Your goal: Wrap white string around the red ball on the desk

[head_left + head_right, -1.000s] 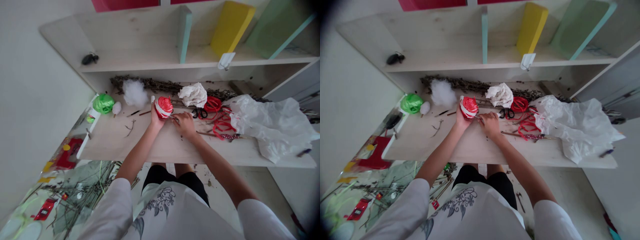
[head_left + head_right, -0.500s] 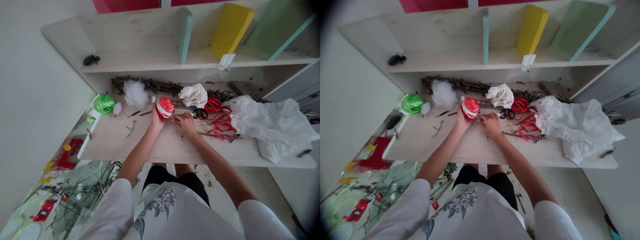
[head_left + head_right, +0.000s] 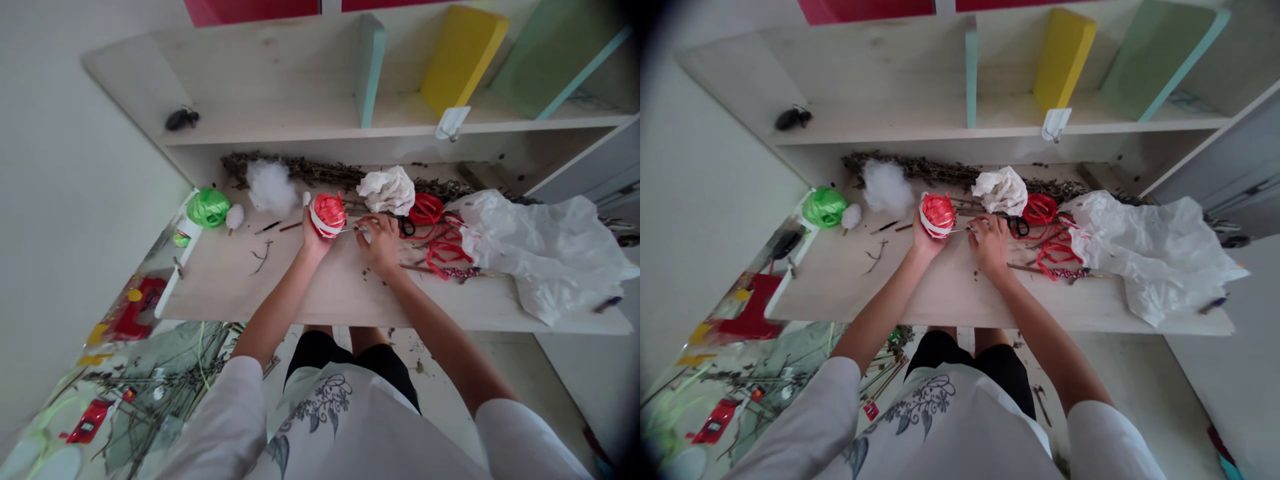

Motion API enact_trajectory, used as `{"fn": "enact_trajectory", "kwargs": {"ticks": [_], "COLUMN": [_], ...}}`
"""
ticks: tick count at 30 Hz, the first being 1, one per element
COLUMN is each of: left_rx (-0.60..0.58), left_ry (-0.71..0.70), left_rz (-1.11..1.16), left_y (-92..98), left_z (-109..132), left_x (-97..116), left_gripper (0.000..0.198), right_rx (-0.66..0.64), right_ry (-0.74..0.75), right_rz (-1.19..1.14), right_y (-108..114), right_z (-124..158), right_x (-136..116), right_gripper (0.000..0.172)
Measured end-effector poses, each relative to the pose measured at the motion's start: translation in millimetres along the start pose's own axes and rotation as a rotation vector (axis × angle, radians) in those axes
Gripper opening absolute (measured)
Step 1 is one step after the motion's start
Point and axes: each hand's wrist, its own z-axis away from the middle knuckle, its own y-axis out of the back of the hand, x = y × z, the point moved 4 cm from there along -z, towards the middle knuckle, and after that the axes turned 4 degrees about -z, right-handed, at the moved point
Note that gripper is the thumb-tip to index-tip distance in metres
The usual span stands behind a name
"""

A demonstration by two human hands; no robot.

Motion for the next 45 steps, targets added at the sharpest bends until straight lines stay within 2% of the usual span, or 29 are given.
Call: {"fn": "enact_trajectory", "kwargs": {"ticks": [4, 6, 11, 16, 24, 28, 33, 36, 40, 45], "left_rx": [0.012, 0.025, 0.071, 0.157, 0.193, 0.183, 0.202, 0.212, 0.239, 0.164], "left_ry": [0.026, 0.045, 0.030, -0.009, -0.031, -0.045, -0.042, -0.026, 0.001, 0.020], "left_rz": [-0.017, -0.028, -0.019, 0.044, 0.100, 0.161, 0.155, 0.138, 0.093, -0.104], "left_y": [3.9, 5.5, 11.8, 21.0, 25.5, 29.1, 33.8, 33.6, 30.3, 17.1], "left_z": [-1, -1, -2, -5, -8, -9, -10, -10, -11, -10], "left_x": [1, 2, 10, 20, 27, 32, 36, 36, 31, 17], "left_gripper": [0.048, 0.052, 0.060, 0.060, 0.054, 0.051, 0.049, 0.050, 0.049, 0.048], "right_rx": [0.094, 0.102, 0.007, -0.082, -0.212, -0.191, -0.050, -0.015, -0.044, -0.139], "right_ry": [-0.039, -0.038, -0.024, -0.036, 0.006, 0.023, -0.045, -0.079, -0.090, 0.058], "right_rz": [-0.014, -0.051, -0.131, -0.133, -0.240, -0.187, -0.141, -0.121, -0.074, -0.160], "right_y": [5, 3, -5, -11, -17, -15, -11, -10, -9, -9], "right_z": [-1, -2, -4, -3, -1, -2, -3, -2, -2, 0], "right_x": [5, 6, 6, 3, 0, 3, 12, 16, 14, -3], "right_gripper": [0.018, 0.017, 0.015, 0.015, 0.016, 0.019, 0.032, 0.042, 0.046, 0.044]}}
